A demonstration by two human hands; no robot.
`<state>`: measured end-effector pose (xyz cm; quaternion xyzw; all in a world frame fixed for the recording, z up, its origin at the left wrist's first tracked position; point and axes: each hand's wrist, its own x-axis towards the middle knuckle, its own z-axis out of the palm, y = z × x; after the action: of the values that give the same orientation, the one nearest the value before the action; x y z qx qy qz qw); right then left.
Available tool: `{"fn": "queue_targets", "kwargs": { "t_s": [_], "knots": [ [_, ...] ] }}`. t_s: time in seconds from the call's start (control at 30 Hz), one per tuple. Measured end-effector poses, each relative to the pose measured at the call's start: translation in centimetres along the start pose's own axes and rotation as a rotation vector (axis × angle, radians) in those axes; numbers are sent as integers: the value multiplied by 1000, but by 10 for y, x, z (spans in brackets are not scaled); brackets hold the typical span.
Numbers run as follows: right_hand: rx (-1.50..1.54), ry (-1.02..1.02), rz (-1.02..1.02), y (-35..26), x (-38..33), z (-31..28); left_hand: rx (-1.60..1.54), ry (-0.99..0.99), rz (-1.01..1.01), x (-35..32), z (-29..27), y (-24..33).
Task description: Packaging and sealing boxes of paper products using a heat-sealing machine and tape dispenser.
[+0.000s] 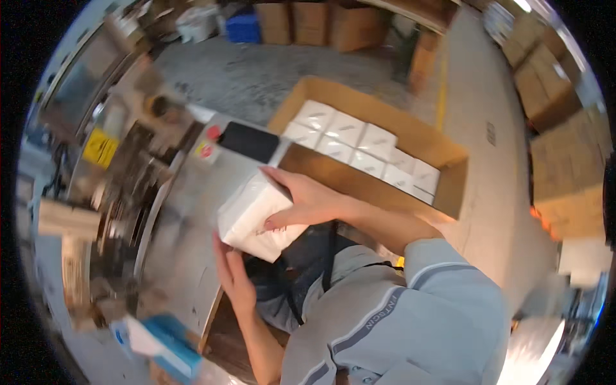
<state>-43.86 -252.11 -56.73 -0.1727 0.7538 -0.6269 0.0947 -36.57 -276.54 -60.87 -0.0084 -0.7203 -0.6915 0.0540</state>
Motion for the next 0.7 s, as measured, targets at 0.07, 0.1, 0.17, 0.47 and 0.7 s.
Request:
{"fn": "queue_targets", "kwargs": {
  "t_s": [0.07,0.1,0.17,0.47,0.7],
  "knots": [
    [-47,122,118,-8,-22,-47,106,-43,15,1,0,15],
    [-320,188,102,-4,-33,-77,68,-73,-25,2,-8,15],
    [-646,209,164,-28,-61,-137,13,-94,-123,2,-18,10],
    [-823,53,664,169,-161,-314,40,-123,-162,1,-30,2],
    [-1221,596,748,273,-217,-281,78,-109,-127,-13,-38,-3]
  ]
}}
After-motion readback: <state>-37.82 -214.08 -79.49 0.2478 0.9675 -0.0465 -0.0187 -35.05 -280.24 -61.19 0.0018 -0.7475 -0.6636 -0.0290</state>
